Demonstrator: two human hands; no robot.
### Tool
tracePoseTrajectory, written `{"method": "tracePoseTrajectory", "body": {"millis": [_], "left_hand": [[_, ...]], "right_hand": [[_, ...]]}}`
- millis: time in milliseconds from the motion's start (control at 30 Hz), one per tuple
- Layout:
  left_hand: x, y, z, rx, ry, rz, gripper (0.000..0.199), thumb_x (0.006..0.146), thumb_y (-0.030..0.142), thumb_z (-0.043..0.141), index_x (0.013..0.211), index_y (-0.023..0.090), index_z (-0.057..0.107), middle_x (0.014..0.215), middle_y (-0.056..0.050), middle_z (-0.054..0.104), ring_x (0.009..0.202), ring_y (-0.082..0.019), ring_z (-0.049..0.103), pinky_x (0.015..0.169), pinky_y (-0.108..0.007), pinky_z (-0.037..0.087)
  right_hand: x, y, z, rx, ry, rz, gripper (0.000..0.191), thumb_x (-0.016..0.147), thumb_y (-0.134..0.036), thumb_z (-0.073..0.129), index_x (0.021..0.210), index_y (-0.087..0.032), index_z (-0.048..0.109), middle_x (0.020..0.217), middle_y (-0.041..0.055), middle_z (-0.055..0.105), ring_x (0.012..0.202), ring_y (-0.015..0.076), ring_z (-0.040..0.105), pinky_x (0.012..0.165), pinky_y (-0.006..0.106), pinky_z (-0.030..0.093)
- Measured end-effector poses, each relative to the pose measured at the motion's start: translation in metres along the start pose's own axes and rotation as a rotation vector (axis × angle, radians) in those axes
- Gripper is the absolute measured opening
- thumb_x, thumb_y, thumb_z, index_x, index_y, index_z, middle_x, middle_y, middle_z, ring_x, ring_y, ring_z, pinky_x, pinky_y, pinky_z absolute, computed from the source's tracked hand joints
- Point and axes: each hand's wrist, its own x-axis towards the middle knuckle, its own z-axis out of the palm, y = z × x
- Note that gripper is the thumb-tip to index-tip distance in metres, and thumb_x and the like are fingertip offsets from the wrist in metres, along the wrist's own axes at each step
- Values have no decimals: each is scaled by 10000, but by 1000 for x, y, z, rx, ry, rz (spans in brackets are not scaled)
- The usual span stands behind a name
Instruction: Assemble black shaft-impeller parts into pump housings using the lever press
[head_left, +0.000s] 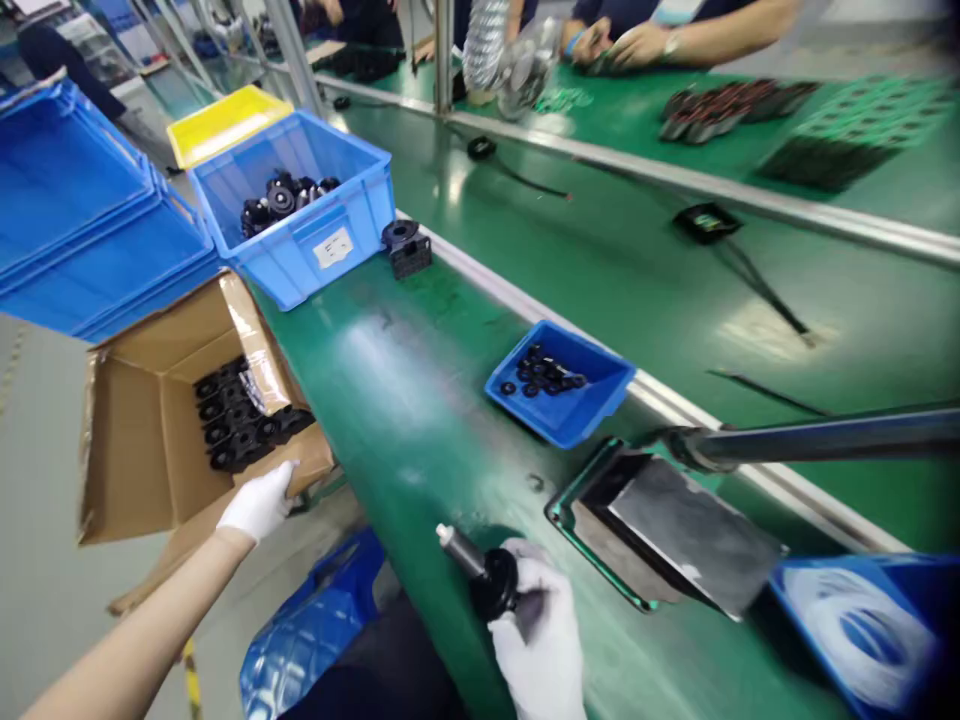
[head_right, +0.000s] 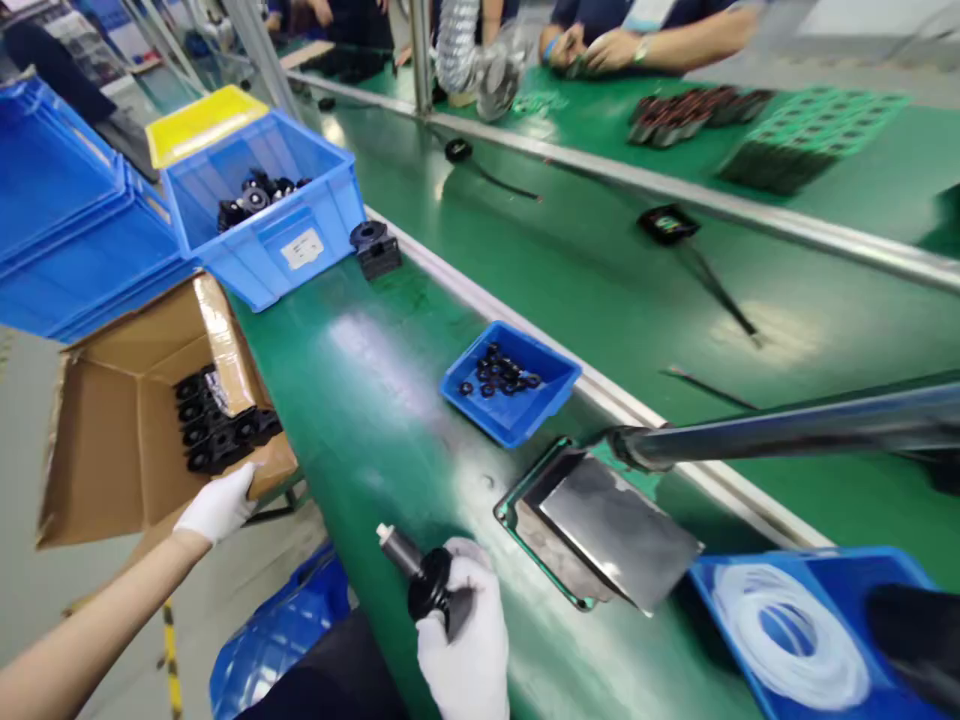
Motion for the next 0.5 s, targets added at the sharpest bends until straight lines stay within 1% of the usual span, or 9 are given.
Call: {"method": "tracePoseTrajectory", "body": {"millis": [100,200,300,400,500], "left_hand": [[-2,2,-10,26,4,17,466,878,191,482,1342,147,478,1219,-168,665,1085,-279,665,937,-332,475],[-2,2,-12,41,-4,28,483,880,209,500,1357,149,457,1243,-173,647,1114,-280,648,942,-328,467],[-2,2,-12,47,-10,29,462,876,219,514,1332,152,473,1203,-168,664,1076,-277,665,901,-322,480],[-2,2,-14,52,-3,35,407,882,243,513,1279,155,505,1123,-153,693,1016,-278,685,843,-317,491],[3,-6,-21,53,10,42,381,879,278,516,1239,154,513,1040,-139,710,961,-283,695,795,-318,492]], "right_hand": [[2,-7,0,17,-27,30,266,764,-147,568,974,-261,453,1079,91,520,1052,270,534,887,441,420],[6,-9,1,52,-41,21,266,765,-194,622,956,-261,449,1042,73,522,995,257,551,874,436,434],[9,-9,3,58,-26,19,279,757,-284,666,941,-257,458,1013,67,531,965,260,553,878,450,430],[10,-8,3,56,-16,25,317,741,-346,709,940,-266,475,1001,73,549,958,275,551,897,489,413],[9,-7,0,61,29,71,374,694,-406,765,898,-279,478,985,82,566,926,292,565,874,544,425]]}}
